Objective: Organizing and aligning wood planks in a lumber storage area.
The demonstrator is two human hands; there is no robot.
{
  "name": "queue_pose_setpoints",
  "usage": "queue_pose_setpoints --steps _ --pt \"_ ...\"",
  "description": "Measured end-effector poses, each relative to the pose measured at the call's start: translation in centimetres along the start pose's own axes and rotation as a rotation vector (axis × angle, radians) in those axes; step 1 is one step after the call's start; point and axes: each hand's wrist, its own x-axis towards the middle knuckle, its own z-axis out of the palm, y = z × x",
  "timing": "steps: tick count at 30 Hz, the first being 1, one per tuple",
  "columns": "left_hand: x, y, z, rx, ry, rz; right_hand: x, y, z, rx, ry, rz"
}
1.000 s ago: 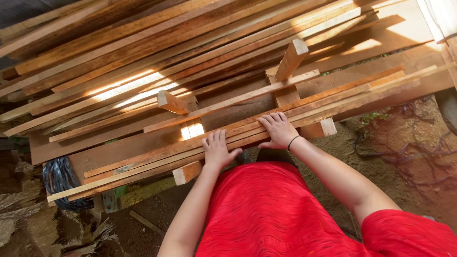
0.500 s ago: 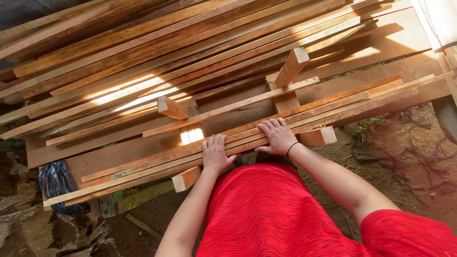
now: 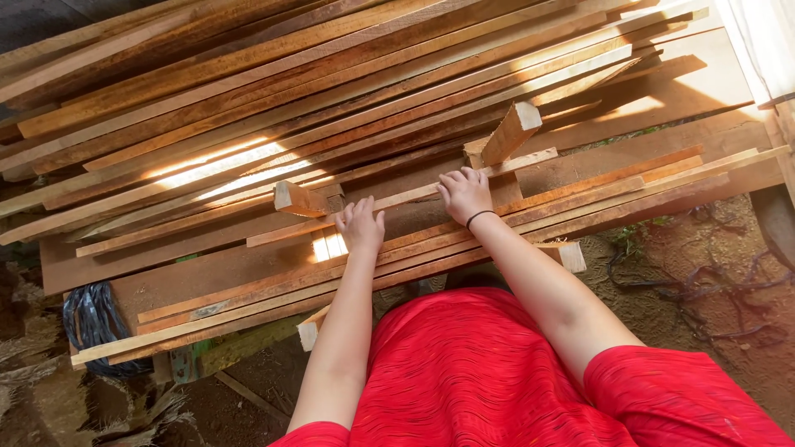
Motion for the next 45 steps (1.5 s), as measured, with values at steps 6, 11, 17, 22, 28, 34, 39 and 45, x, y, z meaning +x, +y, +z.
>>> queue_pose_setpoints --steps 6,11,17,22,28,34,39,45 --pt "-1.5 -0.3 -1.0 -0.024 0.056 -0.043 -1.2 1.7 2.7 0.013 0.079 0.037" --pt "-2.2 0.2 -2.5 -0.041 -0.105 -0.128 -1.2 0.8 2.2 0.049 -0.147 0.088" --pt "-2.2 0.2 -1.0 0.002 -0.149 -0.131 -1.0 0.7 1.9 -0.014 -0.283 0.094" --pt "-3.0 0.8 -2.0 0.055 -0.125 -0.128 -1.3 -0.1 -0.8 -0.008 -0.302 0.122" --pt "-4.9 0.4 -2.9 -0.013 -0.025 -0.088 -2.9 -0.2 -2.5 0.075 -0.300 0.151" --pt "-5.2 -0.7 -0.6 -0.073 -0.009 -0.150 -2.9 -0.4 -2.7 0.146 -0.352 0.215" --pt "-3.6 0.0 -0.8 -0.039 -0.158 -0.140 -2.5 0.0 -2.5 0.015 -0.548 0.197" --pt "-4.2 -0.2 -1.1 -0.085 -0.138 -0.081 -3.6 -0.7 -4.1 0.050 -0.405 0.163"
